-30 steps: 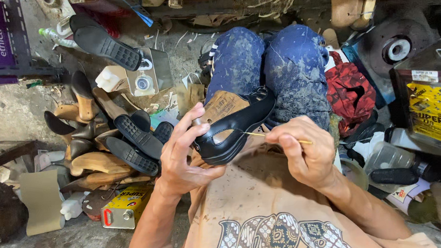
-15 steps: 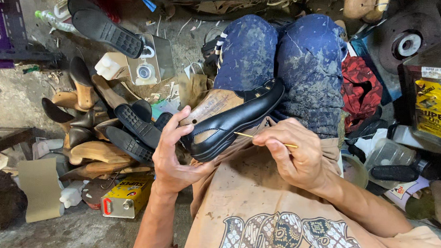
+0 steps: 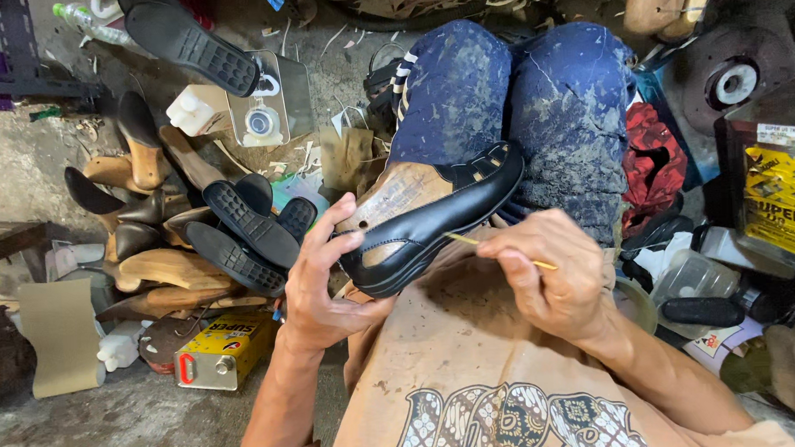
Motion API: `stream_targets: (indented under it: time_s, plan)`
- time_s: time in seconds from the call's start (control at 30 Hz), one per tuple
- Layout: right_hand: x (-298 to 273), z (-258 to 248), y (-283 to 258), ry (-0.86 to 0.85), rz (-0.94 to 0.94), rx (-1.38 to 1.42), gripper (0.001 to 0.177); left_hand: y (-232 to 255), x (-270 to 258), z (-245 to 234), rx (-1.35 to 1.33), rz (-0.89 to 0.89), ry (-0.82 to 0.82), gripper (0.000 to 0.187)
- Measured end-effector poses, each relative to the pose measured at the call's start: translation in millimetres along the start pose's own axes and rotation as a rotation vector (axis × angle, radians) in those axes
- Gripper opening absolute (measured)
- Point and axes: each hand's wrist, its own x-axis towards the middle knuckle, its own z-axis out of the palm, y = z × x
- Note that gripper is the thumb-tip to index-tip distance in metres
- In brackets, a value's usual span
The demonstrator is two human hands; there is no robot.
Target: The person sits on the floor and repairs a black shoe using a wooden stick to apply adhesive to the sole. They then use a hammer to tap the shoe and a knife to trim the edges of the sole.
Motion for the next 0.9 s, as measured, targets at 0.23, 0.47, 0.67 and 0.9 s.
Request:
stream_targets:
  time_s: [0.23, 0.47, 0.67, 0.9]
  plan:
    - [-2.5, -25.5, 22.8, -0.033, -0.018, -0.096, 0.032, -2.8, -8.5, -0.5, -0.057, 0.069, -0.005, 0.059]
    - [29.5, -28.9, 38.1, -0.270, -0.314, -0.368, 0.035, -6.7, -4.7, -7.4, -0.140, 0.094, -0.055, 0.063]
    - [47.6, -84.4, 39.2, -0.462, -0.283, -0.694, 0.041, -36.9, 26.4, 29.7, -0.099, 0.110, -0.332, 0.057]
    - [38.2, -78.7, 52.3, -0.400, -0.196, -0.620, 0.039, -11.7, 38.0, 32.3, 0.347, 0.401, -0.521, 0.025]
